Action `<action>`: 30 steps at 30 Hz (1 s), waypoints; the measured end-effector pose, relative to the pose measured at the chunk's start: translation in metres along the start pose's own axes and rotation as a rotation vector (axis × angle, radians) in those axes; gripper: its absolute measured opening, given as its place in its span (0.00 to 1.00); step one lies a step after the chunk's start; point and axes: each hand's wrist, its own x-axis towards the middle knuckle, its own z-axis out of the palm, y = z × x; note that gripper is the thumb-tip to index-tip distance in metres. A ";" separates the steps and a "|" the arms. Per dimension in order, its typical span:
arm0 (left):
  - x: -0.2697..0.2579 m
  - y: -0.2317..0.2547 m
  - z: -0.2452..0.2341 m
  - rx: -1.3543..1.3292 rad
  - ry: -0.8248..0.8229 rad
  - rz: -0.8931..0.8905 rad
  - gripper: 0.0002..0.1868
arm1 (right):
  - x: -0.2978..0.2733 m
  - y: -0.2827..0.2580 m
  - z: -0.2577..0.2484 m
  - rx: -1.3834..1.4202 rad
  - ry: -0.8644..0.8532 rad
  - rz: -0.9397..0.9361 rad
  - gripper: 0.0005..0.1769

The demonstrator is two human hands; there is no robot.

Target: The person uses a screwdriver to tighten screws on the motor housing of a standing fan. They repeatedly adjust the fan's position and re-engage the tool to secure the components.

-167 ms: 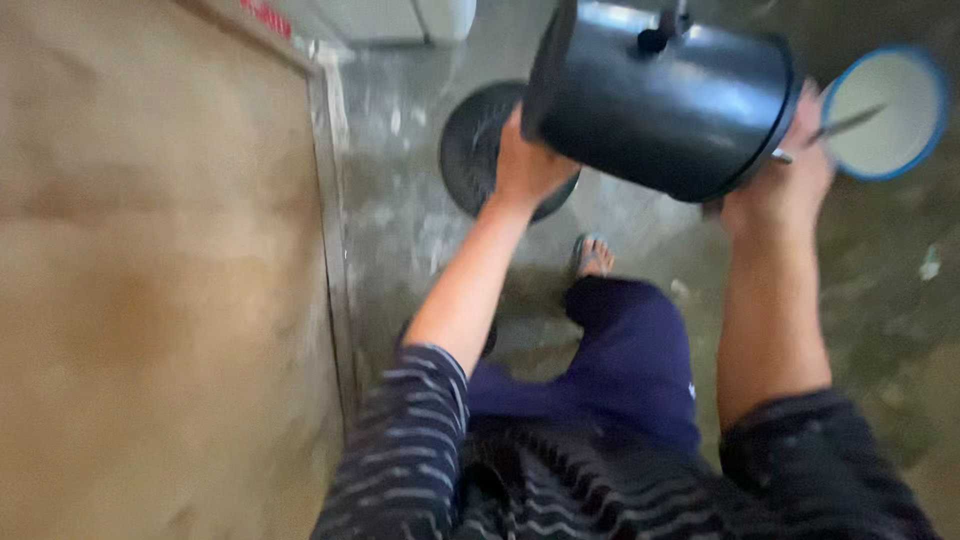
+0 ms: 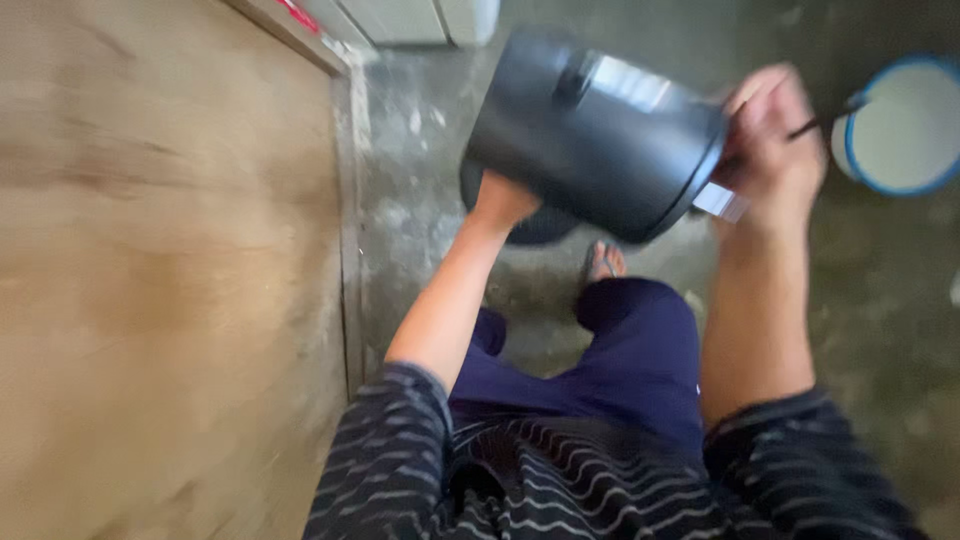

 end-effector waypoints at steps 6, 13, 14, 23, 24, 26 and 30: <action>-0.074 -0.008 -0.011 -0.190 -0.235 -0.195 0.27 | -0.064 0.012 0.052 0.215 -0.074 0.185 0.05; -0.073 0.041 -0.087 -0.419 -0.263 -0.465 0.38 | -0.080 0.086 0.038 0.195 -0.063 -0.092 0.09; -0.077 0.065 -0.118 -0.397 -0.210 -0.428 0.45 | -0.082 0.091 0.040 0.209 -0.080 -0.122 0.09; -0.023 0.219 -0.202 0.221 0.138 0.013 0.77 | -0.076 0.072 0.072 0.413 -0.021 0.153 0.08; -0.015 0.213 -0.201 0.244 0.143 0.028 0.74 | -0.075 0.076 0.073 0.422 -0.052 0.111 0.08; 0.000 0.199 -0.201 0.270 0.142 0.059 0.68 | -0.074 0.087 0.072 0.442 -0.105 0.026 0.09; 0.012 0.176 -0.218 0.161 0.040 0.006 0.53 | -0.064 0.107 0.081 0.406 -0.054 -0.013 0.09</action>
